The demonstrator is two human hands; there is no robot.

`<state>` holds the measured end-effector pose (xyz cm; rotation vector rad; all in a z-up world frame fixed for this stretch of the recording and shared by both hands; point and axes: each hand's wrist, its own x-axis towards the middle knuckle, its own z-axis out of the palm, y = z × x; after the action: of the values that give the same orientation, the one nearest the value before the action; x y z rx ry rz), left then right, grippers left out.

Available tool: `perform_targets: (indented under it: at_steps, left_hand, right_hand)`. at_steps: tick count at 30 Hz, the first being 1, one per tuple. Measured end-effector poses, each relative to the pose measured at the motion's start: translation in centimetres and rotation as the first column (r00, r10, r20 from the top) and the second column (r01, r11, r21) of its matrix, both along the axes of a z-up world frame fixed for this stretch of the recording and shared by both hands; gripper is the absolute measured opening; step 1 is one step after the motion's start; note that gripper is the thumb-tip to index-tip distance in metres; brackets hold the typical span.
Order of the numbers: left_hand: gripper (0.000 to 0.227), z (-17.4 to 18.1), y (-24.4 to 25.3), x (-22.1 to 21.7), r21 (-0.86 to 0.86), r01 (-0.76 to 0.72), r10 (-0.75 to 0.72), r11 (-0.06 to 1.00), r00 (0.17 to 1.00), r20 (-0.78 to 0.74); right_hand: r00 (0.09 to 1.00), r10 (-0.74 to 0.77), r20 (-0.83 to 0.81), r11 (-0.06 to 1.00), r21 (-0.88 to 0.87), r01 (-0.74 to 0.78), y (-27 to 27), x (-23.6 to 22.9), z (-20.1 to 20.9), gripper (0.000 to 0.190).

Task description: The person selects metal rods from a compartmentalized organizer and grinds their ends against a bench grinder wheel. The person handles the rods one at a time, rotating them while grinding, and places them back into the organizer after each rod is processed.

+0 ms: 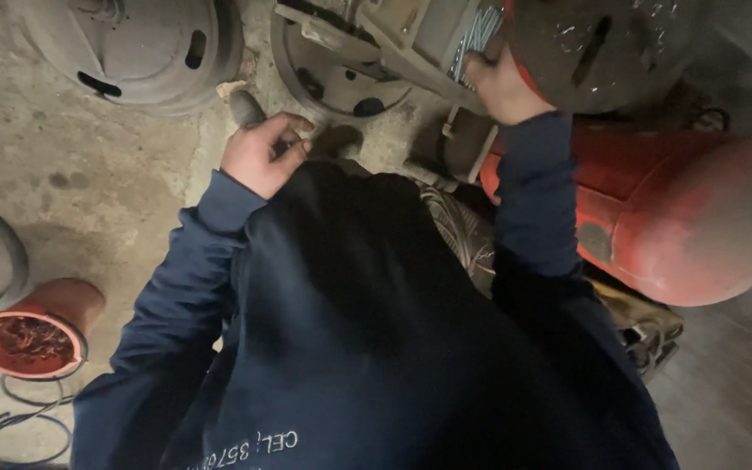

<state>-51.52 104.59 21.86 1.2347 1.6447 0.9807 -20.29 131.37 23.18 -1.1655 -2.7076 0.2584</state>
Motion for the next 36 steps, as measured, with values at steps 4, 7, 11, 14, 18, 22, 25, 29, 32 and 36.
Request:
perform_targets:
  at_steps: [4,7,11,14,18,22,25,29,32,36]
  left_hand:
    - [0.024,-0.4,0.3,0.0,-0.021,0.031,-0.032,0.999,0.998,-0.059]
    - [0.026,-0.6,0.2,0.1,-0.030,0.053,-0.055,0.998,0.996,-0.066]
    - [0.029,-0.8,0.7,-0.3,-0.009,0.080,-0.081,0.997,0.994,-0.072]
    - [0.026,-1.1,1.1,-0.9,-0.032,0.109,-0.110,0.994,0.994,-0.028]
    - [0.027,-1.4,2.0,-2.0,-0.042,0.172,-0.175,0.984,0.982,-0.068]
    - [0.028,-1.1,2.5,-2.8,-0.025,0.218,-0.219,0.976,0.975,-0.046]
    - [0.028,-0.9,2.4,-3.2,-0.041,0.228,-0.229,0.973,0.973,-0.039]
    - [0.028,-1.2,2.0,-3.2,-0.031,0.205,-0.206,0.978,0.977,-0.047]
    - [0.027,-1.2,1.9,-3.1,-0.087,0.159,-0.160,0.983,0.987,-0.006]
    - [0.026,-1.6,1.5,-2.5,-0.052,0.164,-0.165,0.985,0.986,-0.018]
  right_hand:
    - [0.999,0.007,0.036,0.999,0.041,-0.009,2.1,1.8,-3.6,0.042]
    - [0.993,-0.077,0.095,0.995,-0.055,0.082,2.1,2.7,-4.4,0.033]
    - [0.925,-0.032,-0.380,0.995,-0.095,-0.004,-0.8,0.2,0.5,0.023]
    - [0.942,0.038,-0.333,0.992,-0.102,-0.076,0.1,1.8,-1.2,0.025]
    - [0.983,0.066,-0.173,0.997,0.050,-0.058,0.9,1.8,-1.3,0.034]
    - [0.995,0.022,-0.097,0.976,-0.213,-0.042,1.7,1.3,-0.8,0.035]
    - [0.997,-0.028,-0.074,0.947,-0.322,0.002,1.8,0.9,-0.9,0.034]
    - [0.981,-0.149,-0.123,0.920,-0.381,0.092,1.2,1.2,-1.9,0.034]
    - [0.973,-0.114,-0.202,0.978,-0.193,0.075,0.2,0.8,-0.7,0.036]
    - [0.835,-0.196,-0.514,0.930,-0.367,-0.007,-0.1,2.7,-2.6,0.033]
